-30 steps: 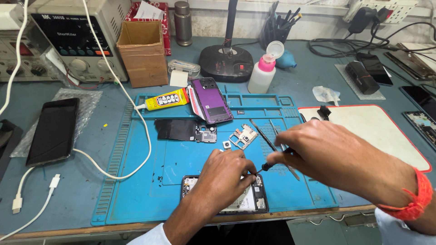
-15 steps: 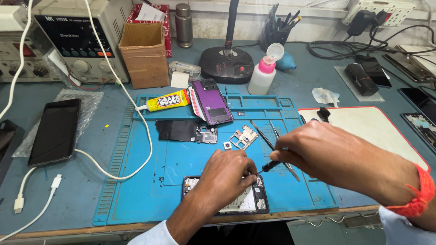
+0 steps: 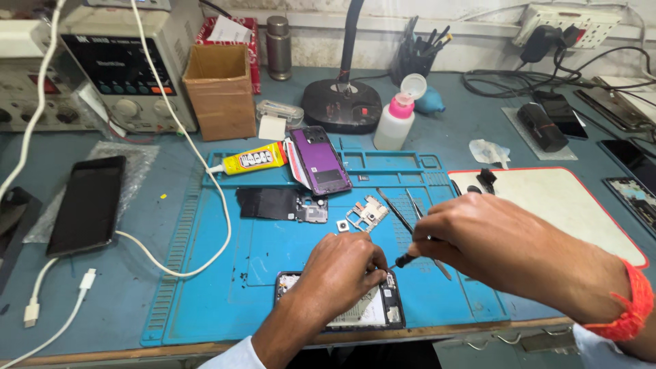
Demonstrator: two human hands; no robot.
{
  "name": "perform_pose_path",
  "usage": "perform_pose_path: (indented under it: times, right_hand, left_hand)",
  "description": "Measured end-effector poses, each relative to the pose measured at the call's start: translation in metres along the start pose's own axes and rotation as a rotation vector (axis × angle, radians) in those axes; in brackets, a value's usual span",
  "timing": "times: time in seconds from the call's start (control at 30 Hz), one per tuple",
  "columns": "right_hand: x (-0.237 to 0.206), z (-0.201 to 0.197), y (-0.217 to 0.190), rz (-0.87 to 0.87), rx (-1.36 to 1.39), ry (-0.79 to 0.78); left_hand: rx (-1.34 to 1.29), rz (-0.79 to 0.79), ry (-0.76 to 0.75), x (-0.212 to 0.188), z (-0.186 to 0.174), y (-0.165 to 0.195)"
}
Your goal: The person repairs a disassembled smartphone on a blue silicone mat, using a screwdriver to unscrew and re-tighten screws on the phone body. They pick up small components and screws from the mat, position them on the phone, and handle a small part with both hands before placing it back on the mat.
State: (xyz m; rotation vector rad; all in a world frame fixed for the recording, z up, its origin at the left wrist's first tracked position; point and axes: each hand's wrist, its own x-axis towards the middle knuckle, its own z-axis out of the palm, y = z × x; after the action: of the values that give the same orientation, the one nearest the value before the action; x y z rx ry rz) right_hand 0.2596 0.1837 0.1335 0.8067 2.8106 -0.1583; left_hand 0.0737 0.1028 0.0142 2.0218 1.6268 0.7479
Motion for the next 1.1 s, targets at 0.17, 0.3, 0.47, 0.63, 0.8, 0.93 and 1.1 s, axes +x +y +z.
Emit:
perform_pose_path:
  times: [0.17,0.3,0.47,0.63,0.8,0.93,1.1]
  right_hand:
    - [-0.002,0.0,0.002,0.007,0.108,0.045]
    - [-0.002,-0.002,0.005,0.09,0.079,0.069]
    - [-0.007,-0.002,0.006,0.126,0.099,0.084]
    - [-0.006,0.0,0.003,0.123,0.103,0.025]
    - [-0.005,0.0,0.002,0.109,0.134,0.027]
    - [-0.005,0.001,0.003,0.068,0.126,0.062]
    - [-0.005,0.004,0.005,0.072,0.12,0.054]
  left_hand:
    - [-0.025,-0.028,-0.014,0.002,0.001,0.0]
    - [-0.042,-0.002,0.003,0.002,0.001,-0.002]
    - [0.013,0.033,0.048,-0.001,0.001,0.002]
    - [-0.034,-0.074,0.082,-0.002,-0.007,0.001]
    - [-0.032,-0.144,0.054,0.001,-0.016,-0.008]
    - [-0.068,-0.108,0.053,0.0,-0.018,-0.012]
    - [-0.02,-0.082,0.066,0.001,-0.014,-0.016]
